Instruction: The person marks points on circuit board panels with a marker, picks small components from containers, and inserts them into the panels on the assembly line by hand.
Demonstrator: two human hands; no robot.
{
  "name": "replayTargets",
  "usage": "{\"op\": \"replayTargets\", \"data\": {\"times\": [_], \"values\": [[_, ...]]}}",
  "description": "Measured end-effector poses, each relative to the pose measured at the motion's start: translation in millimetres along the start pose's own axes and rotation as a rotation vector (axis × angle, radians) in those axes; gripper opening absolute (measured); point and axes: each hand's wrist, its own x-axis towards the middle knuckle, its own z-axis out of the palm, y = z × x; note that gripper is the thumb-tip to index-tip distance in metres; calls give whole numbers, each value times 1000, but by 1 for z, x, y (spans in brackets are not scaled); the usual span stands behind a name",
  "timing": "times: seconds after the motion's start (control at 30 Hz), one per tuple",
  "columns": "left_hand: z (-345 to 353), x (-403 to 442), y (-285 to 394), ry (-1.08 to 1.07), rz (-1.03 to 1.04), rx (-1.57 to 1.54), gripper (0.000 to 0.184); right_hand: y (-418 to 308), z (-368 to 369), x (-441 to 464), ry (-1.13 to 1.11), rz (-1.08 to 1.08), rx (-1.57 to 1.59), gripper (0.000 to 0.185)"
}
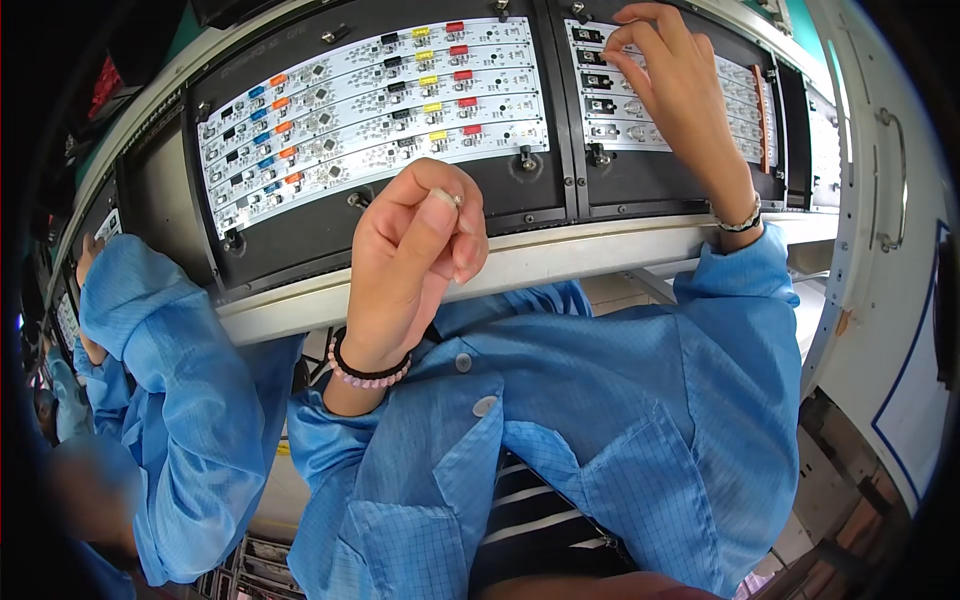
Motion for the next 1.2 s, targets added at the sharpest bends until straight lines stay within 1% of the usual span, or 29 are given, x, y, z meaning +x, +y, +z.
{"op": "replayTargets", "data": {"times": [0.1,0.17,0.4,0.5,0.67,0.87,1.0,1.2], "values": [[-6,-1,-2,19,0,-80,18,3,2,-1,16,8,9,12],[-7,-1,-1,17,-2,-82,18,3,1,-1,22,25,13,13],[-4,-4,1,78,-5,-98,17,1,2,1,37,-24,-25,13],[0,-4,5,41,-10,-18,16,1,4,0,40,-31,-65,13],[-1,-5,6,39,-23,8,16,1,5,0,37,-45,-97,14],[-2,-6,8,28,-29,2,17,-1,5,-2,29,45,-13,13],[-8,-7,5,39,-19,-106,14,-1,6,-2,28,62,1,14],[-10,-8,4,40,-15,-114,14,-1,3,-3,27,87,13,14]]}}
